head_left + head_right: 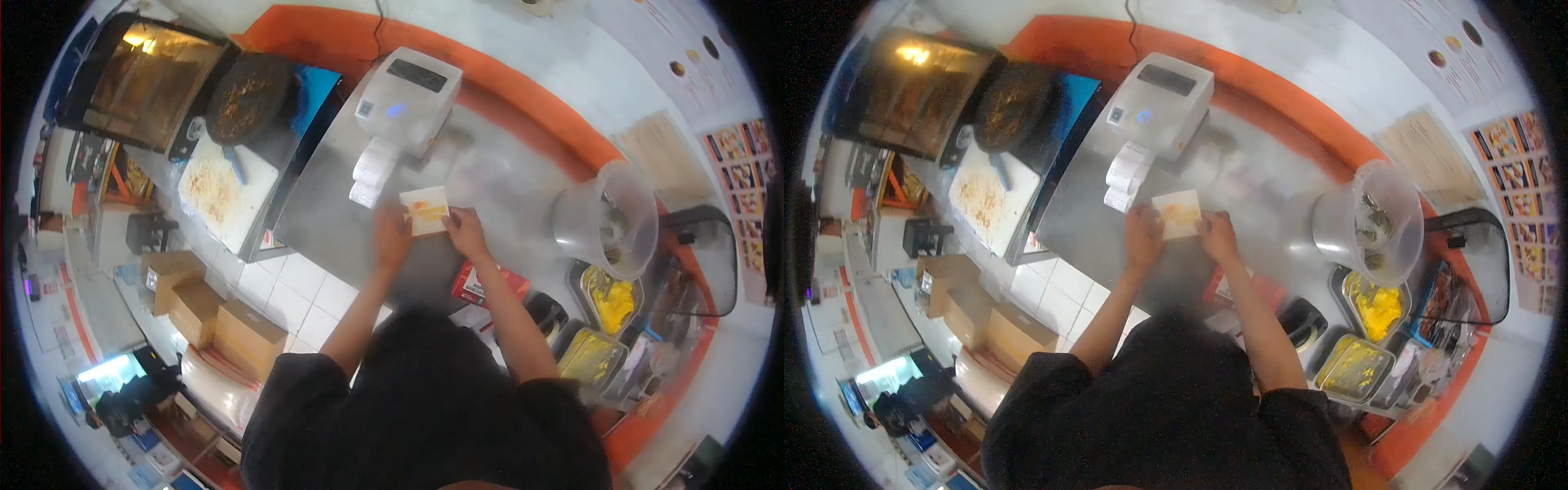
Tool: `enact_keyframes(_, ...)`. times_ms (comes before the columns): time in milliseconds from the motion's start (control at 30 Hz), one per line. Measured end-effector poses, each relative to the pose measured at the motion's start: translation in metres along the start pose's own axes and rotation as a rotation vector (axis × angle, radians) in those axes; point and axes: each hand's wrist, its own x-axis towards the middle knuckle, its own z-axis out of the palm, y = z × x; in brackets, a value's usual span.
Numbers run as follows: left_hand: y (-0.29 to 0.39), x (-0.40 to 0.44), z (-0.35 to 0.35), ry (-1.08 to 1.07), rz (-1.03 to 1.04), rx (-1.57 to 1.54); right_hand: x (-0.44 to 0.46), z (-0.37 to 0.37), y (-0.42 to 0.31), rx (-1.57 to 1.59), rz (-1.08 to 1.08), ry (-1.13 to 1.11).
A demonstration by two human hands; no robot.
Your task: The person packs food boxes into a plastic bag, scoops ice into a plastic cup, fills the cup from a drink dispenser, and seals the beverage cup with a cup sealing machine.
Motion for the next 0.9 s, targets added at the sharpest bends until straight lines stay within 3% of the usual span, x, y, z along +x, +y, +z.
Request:
enact_keyframes(33, 0.009, 0.010, -0.009, -0.039, 0.273, 0.123, 0.001, -0.003, -0.004, -0.248, -0.144, 0.014)
enact_keyframes(67, 0.015, 0.014, -0.016, -0.084, 0.546, 0.242, -0.003, -0.005, -0.009, -0.242, -0.124, 0.034)
enact_keyframes(167, 0.013, 0.025, -0.004, -0.248, 0.593, 0.208, -0.021, -0.028, -0.033, -0.257, -0.052, 0.089)
enact_keyframes(233, 0.010, 0.032, 0.005, -0.333, 0.592, 0.161, -0.067, -0.068, -0.065, 0.132, -0.012, 0.181)
enact_keyframes(267, 0.008, 0.031, 0.012, -0.384, 0.547, 0.126, -0.103, -0.094, -0.081, 0.138, 0.067, 0.255)
enact_keyframes(333, -0.004, 0.032, 0.025, -0.344, 0.647, 0.230, -0.179, -0.136, -0.105, 0.627, 0.424, 0.243)
enact_keyframes(367, -0.002, 0.031, 0.026, -0.336, 0.667, 0.280, -0.217, -0.129, -0.070, 0.434, 0.259, 0.467)
enact_keyframes(400, 0.003, 0.030, 0.025, -0.304, 0.680, 0.332, -0.256, -0.128, -0.044, 0.342, 0.315, 0.579)
enact_keyframes(467, 0.015, 0.031, 0.024, -0.352, 0.620, 0.368, -0.321, -0.128, -0.021, 0.370, 0.592, 0.792)
enact_keyframes(500, 0.020, 0.030, 0.028, -0.372, 0.648, 0.366, -0.340, -0.120, -0.004, 0.377, 0.610, 0.819)
enact_keyframes(567, 0.026, 0.027, 0.023, -0.353, 0.558, 0.382, -0.363, -0.102, 0.013, 0.262, 0.916, 0.790)
enact_keyframes(600, 0.029, 0.027, 0.021, -0.351, 0.570, 0.379, -0.364, -0.096, 0.012, 0.267, 0.915, 0.802)
enact_keyframes(667, 0.032, 0.024, 0.020, -0.372, 0.521, 0.436, -0.357, -0.084, 0.011, 0.695, 0.816, 0.885)
enact_keyframes(733, 0.034, 0.026, 0.020, -0.371, 0.577, 0.455, -0.361, -0.071, 0.038, 0.727, 0.810, 0.884)
enact_keyframes(800, 0.026, 0.023, 0.015, -0.400, 0.636, 0.501, -0.372, -0.064, 0.025, 1.197, 0.491, 1.010)
enact_keyframes(867, 0.024, 0.023, 0.015, -0.375, 0.654, 0.524, -0.387, -0.051, 0.009, 1.046, 0.479, 1.084)
enact_keyframes(900, 0.024, 0.024, 0.019, -0.358, 0.668, 0.512, -0.395, -0.042, 0.012, 0.671, 0.491, 1.046)
